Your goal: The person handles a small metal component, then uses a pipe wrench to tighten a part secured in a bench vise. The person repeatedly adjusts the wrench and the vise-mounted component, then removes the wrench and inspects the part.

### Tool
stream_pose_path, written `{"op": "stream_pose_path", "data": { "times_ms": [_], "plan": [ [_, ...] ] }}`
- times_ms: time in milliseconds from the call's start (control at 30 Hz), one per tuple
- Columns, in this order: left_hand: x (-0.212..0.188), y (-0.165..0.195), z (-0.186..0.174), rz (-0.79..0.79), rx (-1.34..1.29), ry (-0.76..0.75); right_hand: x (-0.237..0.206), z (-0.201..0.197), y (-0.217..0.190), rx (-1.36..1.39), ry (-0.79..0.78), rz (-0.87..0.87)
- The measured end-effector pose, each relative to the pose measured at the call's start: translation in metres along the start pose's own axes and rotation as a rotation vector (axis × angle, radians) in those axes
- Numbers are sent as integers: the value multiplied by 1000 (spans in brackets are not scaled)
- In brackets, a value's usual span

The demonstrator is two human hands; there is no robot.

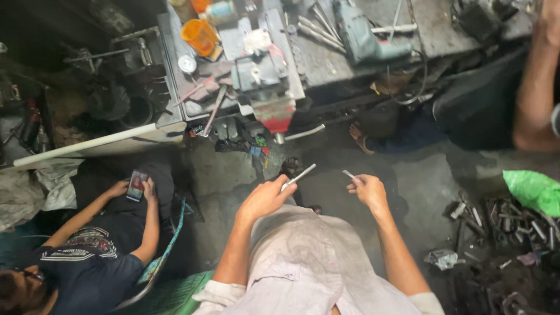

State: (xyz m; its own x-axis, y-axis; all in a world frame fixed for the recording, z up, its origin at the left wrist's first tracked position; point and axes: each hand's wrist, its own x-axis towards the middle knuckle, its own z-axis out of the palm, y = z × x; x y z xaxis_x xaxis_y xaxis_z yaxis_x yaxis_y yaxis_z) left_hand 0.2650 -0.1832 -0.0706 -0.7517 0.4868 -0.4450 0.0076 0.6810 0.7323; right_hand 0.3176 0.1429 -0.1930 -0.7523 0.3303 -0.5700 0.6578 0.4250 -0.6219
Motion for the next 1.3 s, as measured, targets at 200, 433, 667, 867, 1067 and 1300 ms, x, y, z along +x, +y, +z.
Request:
{"op": "stream_pose_path", "data": {
  "times_ms": [200, 433, 667, 867, 1067, 1300],
  "plan": [
    [17, -31, -37, -59, -26, 22, 51, -6, -162, 0, 105, -486],
    [37, -57, -78, -158, -102, 80, 125, 12, -257, 803, 291, -899],
    [28, -104, -121, -108, -577, -111, 157, 60, -205, 496, 143, -320],
    [51, -139, -147, -88, -711, 447, 122, 39, -159, 490, -21, -155],
    [178, -146, -207, 132, -91, 753, 109, 24, -135, 687, 98, -120],
    [291, -104, -236, -67, 403, 680, 87, 1, -96, 878, 318, -229]
  ]
}}
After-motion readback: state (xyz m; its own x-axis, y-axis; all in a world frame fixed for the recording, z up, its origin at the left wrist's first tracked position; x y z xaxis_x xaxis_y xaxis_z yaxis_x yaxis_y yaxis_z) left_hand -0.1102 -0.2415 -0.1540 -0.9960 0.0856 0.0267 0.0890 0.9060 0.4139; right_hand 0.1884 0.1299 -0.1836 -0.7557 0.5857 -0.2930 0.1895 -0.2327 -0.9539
